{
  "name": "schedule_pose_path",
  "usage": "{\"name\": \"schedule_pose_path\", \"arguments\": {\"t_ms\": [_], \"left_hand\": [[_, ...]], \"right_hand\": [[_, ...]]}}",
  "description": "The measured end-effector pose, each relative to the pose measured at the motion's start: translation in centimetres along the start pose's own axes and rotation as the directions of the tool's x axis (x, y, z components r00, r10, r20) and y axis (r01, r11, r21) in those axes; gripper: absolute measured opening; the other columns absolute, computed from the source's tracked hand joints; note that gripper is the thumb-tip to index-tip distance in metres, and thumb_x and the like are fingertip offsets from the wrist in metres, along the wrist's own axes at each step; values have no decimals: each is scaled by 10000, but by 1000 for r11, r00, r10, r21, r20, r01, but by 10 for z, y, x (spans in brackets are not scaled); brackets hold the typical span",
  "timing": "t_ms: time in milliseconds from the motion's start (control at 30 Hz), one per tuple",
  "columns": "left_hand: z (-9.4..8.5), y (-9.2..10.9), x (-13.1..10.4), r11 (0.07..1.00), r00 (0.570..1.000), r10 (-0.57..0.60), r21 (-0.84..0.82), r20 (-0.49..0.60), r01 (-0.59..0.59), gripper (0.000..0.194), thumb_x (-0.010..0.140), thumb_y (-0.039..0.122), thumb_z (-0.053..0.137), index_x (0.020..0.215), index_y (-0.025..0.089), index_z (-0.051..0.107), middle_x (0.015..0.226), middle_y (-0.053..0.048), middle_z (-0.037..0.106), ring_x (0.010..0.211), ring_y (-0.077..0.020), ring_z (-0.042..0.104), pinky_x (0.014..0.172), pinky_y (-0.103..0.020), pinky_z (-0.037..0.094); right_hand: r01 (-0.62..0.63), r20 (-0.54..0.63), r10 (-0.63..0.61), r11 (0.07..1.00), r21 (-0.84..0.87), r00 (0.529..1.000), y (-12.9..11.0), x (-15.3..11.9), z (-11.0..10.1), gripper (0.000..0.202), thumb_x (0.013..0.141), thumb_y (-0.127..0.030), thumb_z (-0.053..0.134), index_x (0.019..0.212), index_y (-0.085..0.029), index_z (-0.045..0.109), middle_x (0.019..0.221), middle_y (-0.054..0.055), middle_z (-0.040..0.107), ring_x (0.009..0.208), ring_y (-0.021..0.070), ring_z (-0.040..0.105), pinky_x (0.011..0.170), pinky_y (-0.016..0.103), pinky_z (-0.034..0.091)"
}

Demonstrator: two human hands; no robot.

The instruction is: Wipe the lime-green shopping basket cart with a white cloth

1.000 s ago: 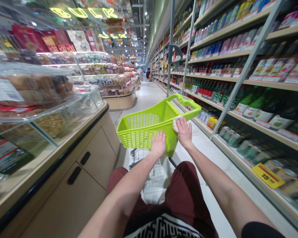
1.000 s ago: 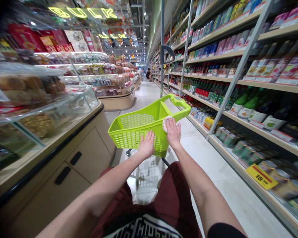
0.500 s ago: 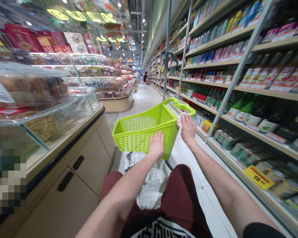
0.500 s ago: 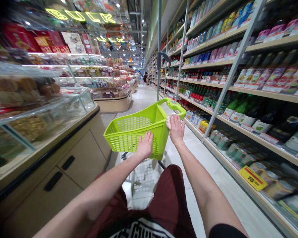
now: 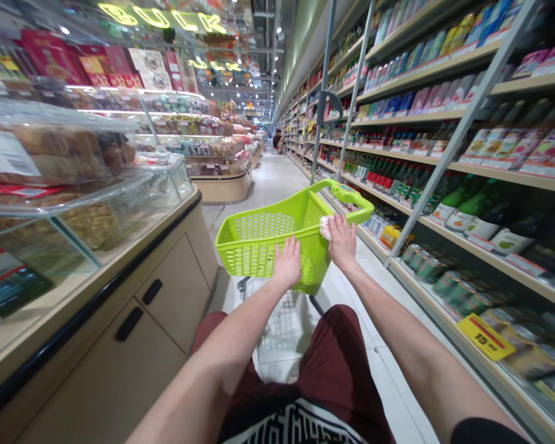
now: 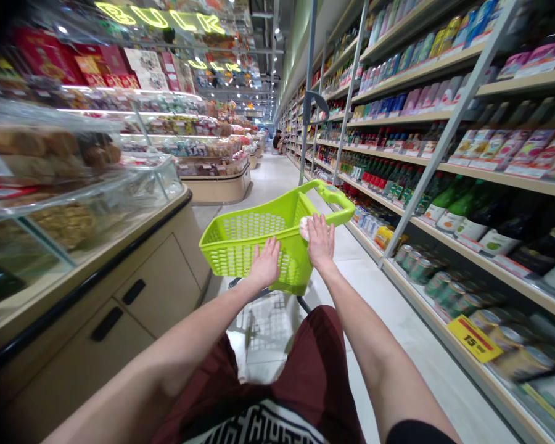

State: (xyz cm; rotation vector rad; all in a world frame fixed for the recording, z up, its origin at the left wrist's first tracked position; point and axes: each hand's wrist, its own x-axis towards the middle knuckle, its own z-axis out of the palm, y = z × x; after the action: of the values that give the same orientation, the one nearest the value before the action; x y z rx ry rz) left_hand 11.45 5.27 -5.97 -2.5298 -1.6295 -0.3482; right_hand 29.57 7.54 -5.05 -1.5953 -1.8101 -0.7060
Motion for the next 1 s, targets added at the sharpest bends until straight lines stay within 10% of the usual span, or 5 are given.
{"name": "schedule_pose_path", "arguments": {"t_ms": [333,600,867,1000], "left_hand": [[9,-29,-16,997,998,-68,26,0,68,684,726,169,422,1368,112,192,1462,-90,121,1341,-226,79,1074,-479,115],[16,-55,-24,990,990,-141,1,-7,141,681,713,151,377,1366,85,194,1461,-93,119,1337,-233,95,1070,-495,108],[18,-75,-38,989,990,-141,33,-11,141,632,747,170,337,1362,93,215,1459,-90,139,1335,-228,105,1069,-485,108],[25,-85,-41,986,986,-166,33,16,166,635,742,165,338,1362,97,215,1459,-89,139,1336,-231,100,1068,-491,97]], "right_hand": [[194,341,-206,979,68,917,-54,-51,52,468,818,-75,330,1268,-163,425,1392,72,319,1306,223,196,1029,477,181],[170,56,-176,980,106,983,-80,-2,31,505,825,-85,332,1322,-168,346,1424,68,246,1334,187,76,1058,464,85],[270,413,-301,954,133,859,-101,-57,82,454,832,-94,345,1274,-169,419,1398,67,303,1306,236,200,1031,509,165],[323,370,-365,931,172,855,-112,-49,75,456,837,-104,346,1285,-170,405,1400,72,298,1311,229,185,1035,504,160]]}}
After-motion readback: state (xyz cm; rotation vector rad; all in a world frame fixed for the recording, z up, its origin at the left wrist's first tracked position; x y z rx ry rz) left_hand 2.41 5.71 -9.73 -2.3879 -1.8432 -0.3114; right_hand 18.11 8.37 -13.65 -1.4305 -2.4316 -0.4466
